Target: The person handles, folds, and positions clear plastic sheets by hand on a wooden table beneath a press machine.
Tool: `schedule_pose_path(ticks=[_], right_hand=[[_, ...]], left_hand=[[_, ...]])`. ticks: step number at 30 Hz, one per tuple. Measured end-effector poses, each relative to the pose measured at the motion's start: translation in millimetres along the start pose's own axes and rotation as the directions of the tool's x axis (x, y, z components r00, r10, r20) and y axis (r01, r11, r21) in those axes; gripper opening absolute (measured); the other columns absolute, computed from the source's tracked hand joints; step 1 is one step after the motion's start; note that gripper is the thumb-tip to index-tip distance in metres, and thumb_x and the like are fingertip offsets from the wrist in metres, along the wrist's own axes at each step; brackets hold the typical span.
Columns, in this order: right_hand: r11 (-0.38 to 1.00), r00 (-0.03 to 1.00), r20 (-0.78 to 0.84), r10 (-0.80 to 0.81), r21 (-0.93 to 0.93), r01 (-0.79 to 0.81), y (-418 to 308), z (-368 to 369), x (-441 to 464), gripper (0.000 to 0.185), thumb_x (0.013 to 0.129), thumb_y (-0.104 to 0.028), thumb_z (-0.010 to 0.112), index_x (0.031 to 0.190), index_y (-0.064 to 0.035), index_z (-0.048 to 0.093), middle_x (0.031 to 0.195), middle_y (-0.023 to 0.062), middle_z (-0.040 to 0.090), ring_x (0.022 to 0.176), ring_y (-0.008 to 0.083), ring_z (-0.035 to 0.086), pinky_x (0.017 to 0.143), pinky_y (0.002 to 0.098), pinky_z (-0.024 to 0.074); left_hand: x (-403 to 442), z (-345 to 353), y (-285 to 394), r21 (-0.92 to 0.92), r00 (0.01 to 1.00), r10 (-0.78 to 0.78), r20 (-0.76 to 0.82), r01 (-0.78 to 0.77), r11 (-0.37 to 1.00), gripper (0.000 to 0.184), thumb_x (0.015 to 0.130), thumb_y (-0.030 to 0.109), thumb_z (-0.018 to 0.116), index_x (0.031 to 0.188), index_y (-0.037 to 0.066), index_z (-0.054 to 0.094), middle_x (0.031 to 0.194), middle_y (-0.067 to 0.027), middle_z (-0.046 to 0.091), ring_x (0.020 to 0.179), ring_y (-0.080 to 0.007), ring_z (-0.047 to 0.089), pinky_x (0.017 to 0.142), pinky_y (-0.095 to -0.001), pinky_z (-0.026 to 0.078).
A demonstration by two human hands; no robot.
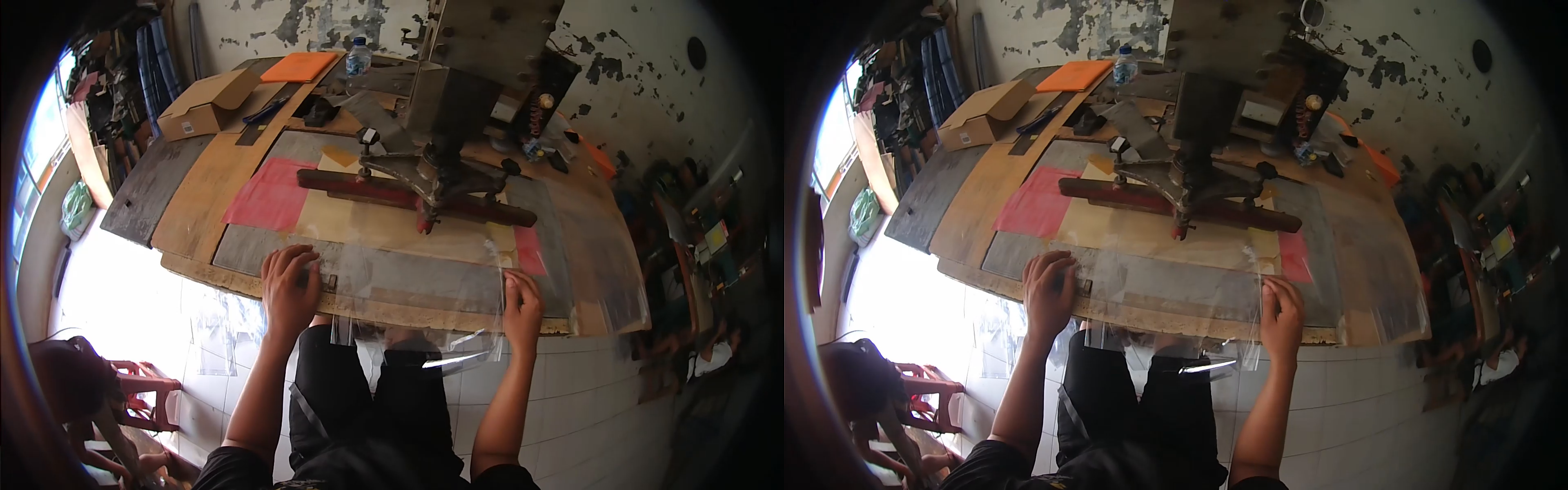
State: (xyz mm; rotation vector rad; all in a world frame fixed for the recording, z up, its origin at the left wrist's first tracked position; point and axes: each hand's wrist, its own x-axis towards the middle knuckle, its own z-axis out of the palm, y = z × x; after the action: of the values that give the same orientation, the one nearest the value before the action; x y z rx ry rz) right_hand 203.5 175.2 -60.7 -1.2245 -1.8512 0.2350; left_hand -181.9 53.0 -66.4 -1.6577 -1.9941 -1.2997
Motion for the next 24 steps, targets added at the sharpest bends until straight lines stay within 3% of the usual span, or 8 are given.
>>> schedule_pose_path(ticks=[13,24], right_hand=[[0.998,0.995,-0.076,0.056,-0.013,-0.058,4.1,1.3,-3.8,0.023,0.104,-0.021,0.066,0.104,-0.0003,0.076,0.105,0.0136,0.074,0.103,0.0314,0.070,0.094,0.0407,0.0527],[0.997,0.994,-0.086,0.068,-0.032,-0.071,4.8,1.3,-5.6,0.026,0.104,-0.025,0.065,0.103,-0.0019,0.077,0.104,0.0131,0.074,0.101,0.0316,0.069,0.094,0.0413,0.0519]], left_hand=[[1.1,-2.1,4.4,0.002,1.000,-0.007,0.023,0.007,1.000,0.010,0.092,0.011,0.068,0.099,0.006,0.074,0.111,-0.0084,0.074,0.114,-0.0291,0.067,0.113,-0.0497,0.041],[0.3,-1.7,3.7,0.001,1.000,-0.009,0.019,0.009,1.000,0.011,0.091,0.012,0.068,0.099,0.008,0.075,0.111,-0.0069,0.074,0.115,-0.0277,0.067,0.114,-0.0491,0.040]])
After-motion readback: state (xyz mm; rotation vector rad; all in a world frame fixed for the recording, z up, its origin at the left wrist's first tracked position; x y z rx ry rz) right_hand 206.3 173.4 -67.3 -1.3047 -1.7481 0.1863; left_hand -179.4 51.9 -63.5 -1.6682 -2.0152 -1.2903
